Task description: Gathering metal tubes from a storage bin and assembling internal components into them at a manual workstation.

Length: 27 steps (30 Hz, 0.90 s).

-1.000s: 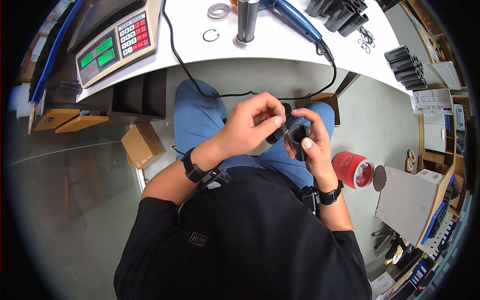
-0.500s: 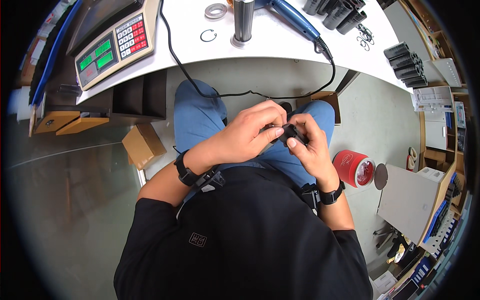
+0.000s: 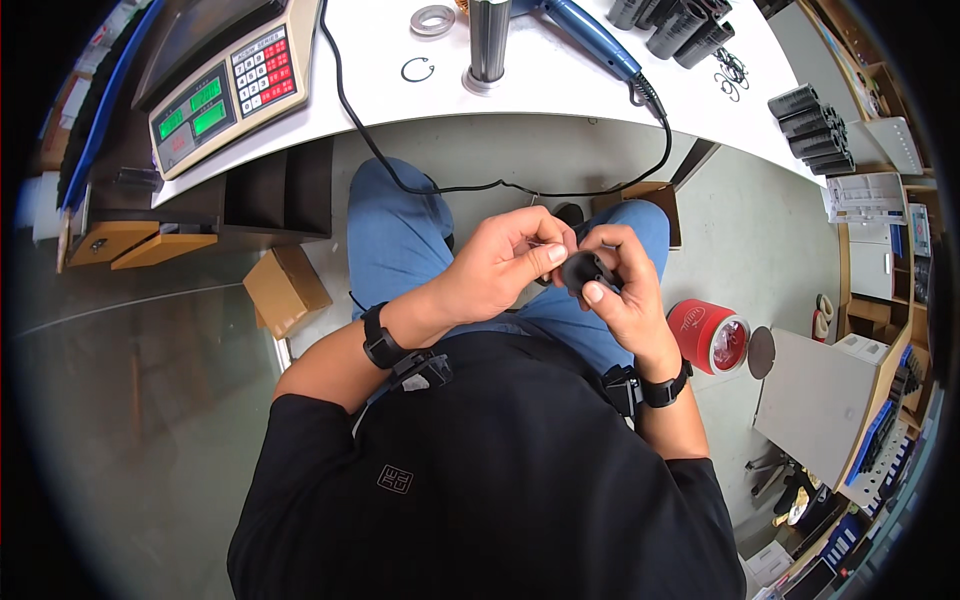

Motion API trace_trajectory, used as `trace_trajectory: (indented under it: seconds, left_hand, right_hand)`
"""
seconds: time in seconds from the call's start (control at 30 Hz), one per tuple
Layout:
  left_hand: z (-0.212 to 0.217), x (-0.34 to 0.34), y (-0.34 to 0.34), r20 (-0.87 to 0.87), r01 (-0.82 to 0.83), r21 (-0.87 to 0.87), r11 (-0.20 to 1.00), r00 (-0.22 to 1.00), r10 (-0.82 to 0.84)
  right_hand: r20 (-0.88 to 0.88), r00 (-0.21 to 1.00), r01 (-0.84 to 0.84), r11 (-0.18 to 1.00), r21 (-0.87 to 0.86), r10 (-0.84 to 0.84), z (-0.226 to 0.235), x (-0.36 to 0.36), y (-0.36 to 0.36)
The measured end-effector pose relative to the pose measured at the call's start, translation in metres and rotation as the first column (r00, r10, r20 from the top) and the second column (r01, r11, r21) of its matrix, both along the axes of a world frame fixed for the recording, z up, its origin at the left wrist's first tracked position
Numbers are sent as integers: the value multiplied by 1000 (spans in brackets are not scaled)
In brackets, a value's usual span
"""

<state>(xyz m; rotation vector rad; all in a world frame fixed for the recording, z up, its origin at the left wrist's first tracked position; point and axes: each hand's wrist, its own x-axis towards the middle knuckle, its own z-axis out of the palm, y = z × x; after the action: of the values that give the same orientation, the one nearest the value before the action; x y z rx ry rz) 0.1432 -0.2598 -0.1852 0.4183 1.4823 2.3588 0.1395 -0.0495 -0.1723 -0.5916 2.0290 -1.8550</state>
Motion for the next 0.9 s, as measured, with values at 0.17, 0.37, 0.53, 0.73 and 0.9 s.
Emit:
trace_trajectory:
  seconds: [0.17,0.37,0.53,0.73,0.9]
  left_hand:
    - [-4,-3,0,77,47,74,996,996,-53]
    - [-4,-12,-2,173,181,22,983,968,-182]
    - [-1,-13,3,196,118,50,992,973,-126]
    - [18,-49,-22,-641,-783,-234,576,570,514]
    - [33,-108,-48,-836,-952,-225,208,299,460]
  right_hand:
    - [62,998,18,995,-97,-12,5,3,-6]
    - [22,1000,-1,994,-107,4,-6,3,-4]
    - [94,995,44,993,-112,-33,-7,6,6]
    - [120,984,150,977,-149,-133,-3,8,17]
    - [96,987,139,981,-133,-127,-3,8,21]
